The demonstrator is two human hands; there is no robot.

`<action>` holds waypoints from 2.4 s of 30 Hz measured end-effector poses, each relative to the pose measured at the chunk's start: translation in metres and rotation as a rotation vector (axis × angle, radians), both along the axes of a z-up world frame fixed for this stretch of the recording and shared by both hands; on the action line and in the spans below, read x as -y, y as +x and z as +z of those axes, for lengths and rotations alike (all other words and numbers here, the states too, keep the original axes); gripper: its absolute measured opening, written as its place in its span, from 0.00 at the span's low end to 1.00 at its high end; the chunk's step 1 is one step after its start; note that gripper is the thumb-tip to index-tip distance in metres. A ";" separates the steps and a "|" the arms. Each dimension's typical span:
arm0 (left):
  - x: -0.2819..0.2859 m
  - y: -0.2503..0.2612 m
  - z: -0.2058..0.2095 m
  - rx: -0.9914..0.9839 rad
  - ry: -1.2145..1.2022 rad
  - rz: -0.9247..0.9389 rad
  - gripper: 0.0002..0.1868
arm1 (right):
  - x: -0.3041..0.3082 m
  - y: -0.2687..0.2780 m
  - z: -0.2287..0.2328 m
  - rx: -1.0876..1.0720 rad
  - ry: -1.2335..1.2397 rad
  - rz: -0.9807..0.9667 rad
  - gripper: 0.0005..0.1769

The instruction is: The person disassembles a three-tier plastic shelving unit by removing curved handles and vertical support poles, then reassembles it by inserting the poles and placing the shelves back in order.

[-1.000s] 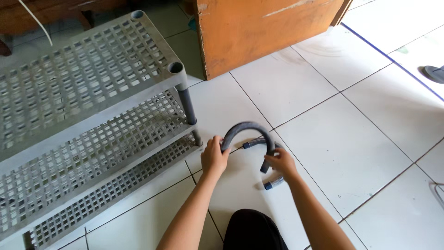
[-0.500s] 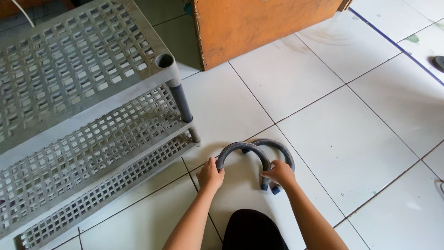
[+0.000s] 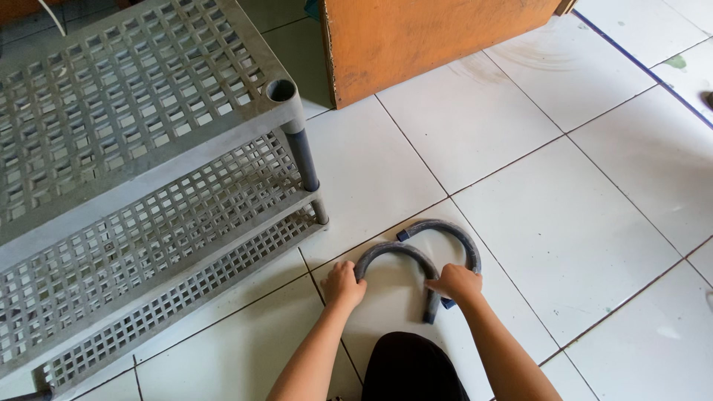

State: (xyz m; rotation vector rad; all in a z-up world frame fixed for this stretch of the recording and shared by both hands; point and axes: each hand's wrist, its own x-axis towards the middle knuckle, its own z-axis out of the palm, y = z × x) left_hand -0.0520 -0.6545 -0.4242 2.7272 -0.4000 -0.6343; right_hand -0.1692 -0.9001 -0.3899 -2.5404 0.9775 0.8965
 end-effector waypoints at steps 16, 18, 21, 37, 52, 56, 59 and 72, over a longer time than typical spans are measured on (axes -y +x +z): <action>-0.007 0.016 0.182 0.990 -0.747 -0.050 0.29 | -0.056 0.091 0.194 1.144 0.280 -0.067 0.32; -0.011 0.028 0.215 1.043 -0.825 -0.002 0.30 | -0.085 0.113 0.230 1.309 0.440 0.032 0.33; -0.013 0.047 0.256 1.053 -0.919 0.035 0.32 | -0.120 0.144 0.275 1.513 0.638 0.174 0.34; -0.020 0.084 0.326 0.746 -1.059 -0.028 0.24 | -0.165 0.184 0.344 1.291 1.267 -0.205 0.26; -0.032 0.111 0.307 0.747 -1.007 -0.040 0.29 | -0.136 0.198 0.352 1.211 1.101 -0.171 0.38; -0.029 0.161 0.278 0.504 -0.888 0.101 0.17 | -0.114 0.248 0.360 1.187 1.211 -0.208 0.36; -0.022 0.220 0.248 1.215 -0.960 -0.009 0.27 | -0.104 0.294 0.355 1.243 1.205 -0.186 0.31; -0.031 0.296 0.183 0.557 -1.253 0.205 0.24 | -0.133 0.359 0.346 1.188 1.055 0.180 0.29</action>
